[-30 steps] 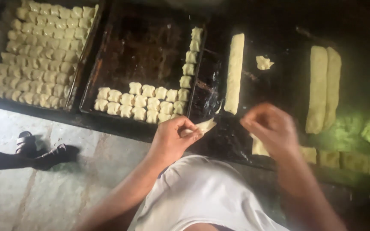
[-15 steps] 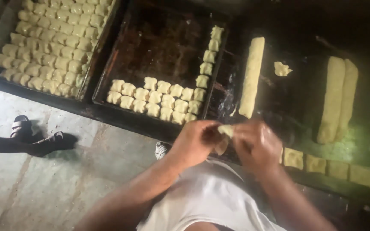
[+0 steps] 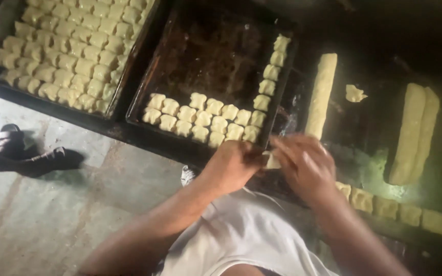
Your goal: Shaping and cutting dough on a bakery worktable and arranging the pieces on metal trays.
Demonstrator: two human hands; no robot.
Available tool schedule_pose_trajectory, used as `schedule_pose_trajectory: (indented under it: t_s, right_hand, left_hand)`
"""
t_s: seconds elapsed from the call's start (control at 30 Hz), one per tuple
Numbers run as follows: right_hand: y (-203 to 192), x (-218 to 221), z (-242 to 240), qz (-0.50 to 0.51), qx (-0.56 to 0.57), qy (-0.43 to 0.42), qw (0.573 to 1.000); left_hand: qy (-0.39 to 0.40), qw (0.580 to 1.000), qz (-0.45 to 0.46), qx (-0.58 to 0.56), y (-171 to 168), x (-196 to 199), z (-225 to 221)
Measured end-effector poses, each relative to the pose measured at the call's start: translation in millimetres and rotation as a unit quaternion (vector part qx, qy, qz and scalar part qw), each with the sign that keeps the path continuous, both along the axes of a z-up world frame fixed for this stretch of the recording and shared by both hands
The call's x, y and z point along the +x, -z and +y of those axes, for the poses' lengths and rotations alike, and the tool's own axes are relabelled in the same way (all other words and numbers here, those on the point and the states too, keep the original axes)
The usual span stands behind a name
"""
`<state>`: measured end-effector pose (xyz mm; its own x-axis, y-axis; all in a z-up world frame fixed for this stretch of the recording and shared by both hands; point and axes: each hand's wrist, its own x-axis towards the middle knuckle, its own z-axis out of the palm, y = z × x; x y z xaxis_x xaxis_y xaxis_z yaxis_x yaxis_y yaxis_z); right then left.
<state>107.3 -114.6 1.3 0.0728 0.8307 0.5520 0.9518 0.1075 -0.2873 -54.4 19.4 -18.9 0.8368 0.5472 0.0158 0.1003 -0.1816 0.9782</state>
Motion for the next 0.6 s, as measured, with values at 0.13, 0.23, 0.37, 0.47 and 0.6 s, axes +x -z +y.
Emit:
schedule_pose_trajectory:
  t_s: [0.13,0.23,0.37,0.47,0.6]
  right_hand:
    - [-20,-19,39,0.057,-0.093,-0.005,0.994]
    - [-14,-25,61,0.181,-0.240,0.010,0.954]
    - [-15,-34,146,0.234,-0.387,0.077,0.889]
    - [-2,-37,203,0.208,-0.376,0.075,0.900]
    - [19,-51,246,0.141,-0.347,0.038,0.927]
  left_hand:
    - [-0.003,0.972,0.044,-0.232,-11,-14,25]
    - [-0.065,0.988,0.006,-0.141,7,-37,45]
    - [-0.132,0.981,0.024,-0.138,10,-68,83]
    - [-0.220,0.967,-0.129,-0.031,16,-90,111]
    - [-0.264,0.941,-0.089,0.190,15,-105,141]
